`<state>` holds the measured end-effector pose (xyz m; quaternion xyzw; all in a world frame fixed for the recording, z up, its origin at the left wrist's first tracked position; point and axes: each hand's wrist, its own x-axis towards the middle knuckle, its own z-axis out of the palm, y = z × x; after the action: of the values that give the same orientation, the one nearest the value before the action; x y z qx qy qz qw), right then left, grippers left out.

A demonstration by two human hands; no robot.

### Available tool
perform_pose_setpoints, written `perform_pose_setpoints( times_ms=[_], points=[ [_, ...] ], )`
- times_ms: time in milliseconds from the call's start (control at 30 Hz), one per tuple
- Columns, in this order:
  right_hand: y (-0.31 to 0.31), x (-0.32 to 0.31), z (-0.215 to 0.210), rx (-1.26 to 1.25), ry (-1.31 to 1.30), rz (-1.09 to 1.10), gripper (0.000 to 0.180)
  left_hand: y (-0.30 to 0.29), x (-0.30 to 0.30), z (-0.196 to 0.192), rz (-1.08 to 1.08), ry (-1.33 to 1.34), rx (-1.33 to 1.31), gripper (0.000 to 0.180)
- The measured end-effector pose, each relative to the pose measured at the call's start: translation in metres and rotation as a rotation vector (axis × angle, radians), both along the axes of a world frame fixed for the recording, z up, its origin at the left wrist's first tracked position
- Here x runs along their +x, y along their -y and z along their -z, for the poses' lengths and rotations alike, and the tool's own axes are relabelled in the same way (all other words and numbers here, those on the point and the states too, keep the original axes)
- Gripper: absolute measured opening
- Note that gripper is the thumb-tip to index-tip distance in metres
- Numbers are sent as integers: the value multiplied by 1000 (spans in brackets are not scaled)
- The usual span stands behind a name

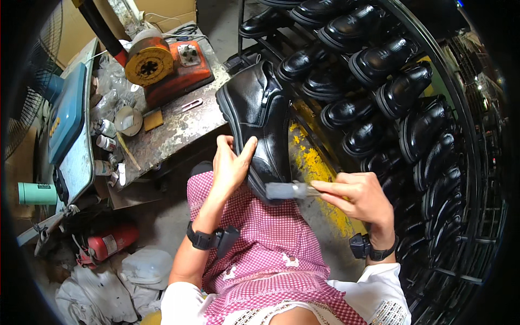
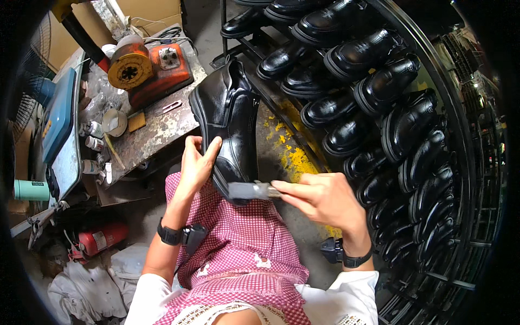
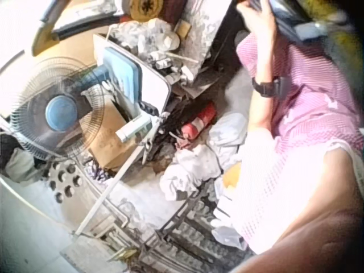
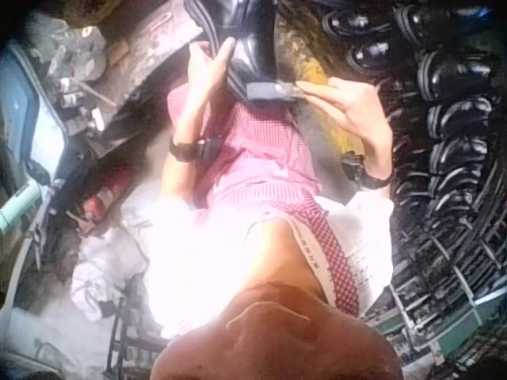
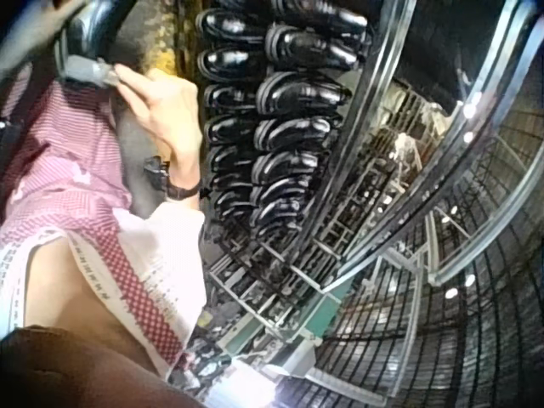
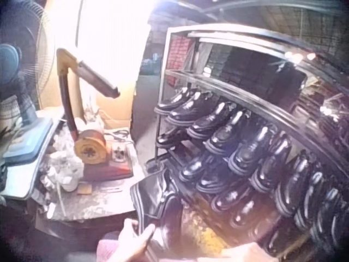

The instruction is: Polishing and inspecting black leather shoes at a shoe manufacturing station.

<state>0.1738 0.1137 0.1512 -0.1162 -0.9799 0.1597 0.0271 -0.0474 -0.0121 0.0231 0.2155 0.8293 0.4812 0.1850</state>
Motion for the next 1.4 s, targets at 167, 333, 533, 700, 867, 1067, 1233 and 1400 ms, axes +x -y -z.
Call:
perform_pose_setpoints(
  times_ms=[167, 333, 533, 700, 867, 1067, 1233, 1400],
  points=[
    [-14, 31, 62, -1140, -464, 566, 62, 9, 5, 18, -189, 324, 246, 51],
    [37, -24, 107, -2049, -589, 754, 65, 11, 30, 16, -286, 389, 397, 44],
    [38, -56, 96, -1832, -656, 712, 49, 39, 29, 6, -92, 361, 355, 45],
    [0, -45, 93, -1665, -527, 613, 46, 77, -27, -58, -51, -772, 155, 69],
    [-23, -61, 85, -1682, -340, 454, 46, 94, -44, -98, 595, -116, -13, 33],
    [-25, -79, 70, -1377, -132, 485, 47, 112, -24, -89, 242, 164, 44, 14],
    [-22, -62, 88, -953, -457, 446, 33, 137, -27, -40, -32, 470, 179, 18],
    [-9, -48, 89, -608, -459, 334, 34, 138, -19, -10, -175, 444, 272, 18]
  ],
)
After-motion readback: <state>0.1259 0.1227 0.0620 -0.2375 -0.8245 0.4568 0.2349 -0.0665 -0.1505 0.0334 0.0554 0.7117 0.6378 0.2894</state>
